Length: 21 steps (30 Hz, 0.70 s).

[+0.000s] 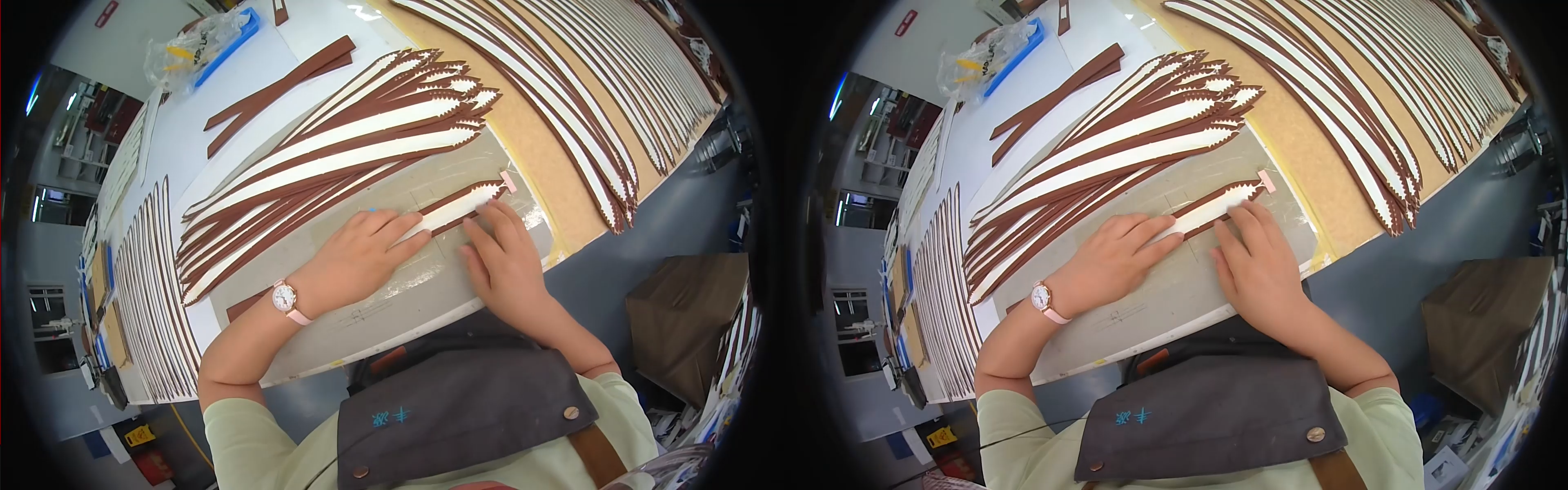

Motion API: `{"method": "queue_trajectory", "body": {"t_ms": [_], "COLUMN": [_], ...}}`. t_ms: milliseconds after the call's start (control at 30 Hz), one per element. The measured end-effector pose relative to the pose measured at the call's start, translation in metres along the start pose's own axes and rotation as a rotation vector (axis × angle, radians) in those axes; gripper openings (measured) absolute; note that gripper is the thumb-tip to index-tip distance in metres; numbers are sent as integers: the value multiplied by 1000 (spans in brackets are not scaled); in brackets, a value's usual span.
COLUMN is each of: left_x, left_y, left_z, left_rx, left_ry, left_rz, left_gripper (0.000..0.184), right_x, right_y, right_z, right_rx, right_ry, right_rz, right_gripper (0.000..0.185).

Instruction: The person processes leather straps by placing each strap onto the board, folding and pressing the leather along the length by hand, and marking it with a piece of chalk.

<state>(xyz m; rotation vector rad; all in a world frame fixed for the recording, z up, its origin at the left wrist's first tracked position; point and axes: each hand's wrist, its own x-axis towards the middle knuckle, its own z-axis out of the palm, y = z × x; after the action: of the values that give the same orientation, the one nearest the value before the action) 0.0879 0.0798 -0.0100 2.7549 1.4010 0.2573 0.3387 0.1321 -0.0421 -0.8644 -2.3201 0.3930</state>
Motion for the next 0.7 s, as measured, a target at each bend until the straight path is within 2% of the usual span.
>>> {"method": "queue_trajectory", "body": {"t_ms": [200,300,400,600,700], "left_x": [1,1,1,0,1], "left_y": [0,-1,-1,-2,-3], "left_z": [0,-2,-2,-3,-5], "left_rx": [-17,-12,-19,-6,-16], "left_ry": [-3,-11,-10,-25,-8], "left_rz": [4,4,1,-11,-10], "left_gripper": [55,56,56,54,51], "right_x": [-2,2,7,38,48], "right_y": [8,6,8,26,23], "right_z": [-6,-1,7,18,18], "right_rx": [-185,-220,-231,-157,-165], "right_ry": [15,-20,-29,-193,-181], "right_rz": [-15,40,-5,-278,-343], "right_gripper": [38,39,38,27,27]}}
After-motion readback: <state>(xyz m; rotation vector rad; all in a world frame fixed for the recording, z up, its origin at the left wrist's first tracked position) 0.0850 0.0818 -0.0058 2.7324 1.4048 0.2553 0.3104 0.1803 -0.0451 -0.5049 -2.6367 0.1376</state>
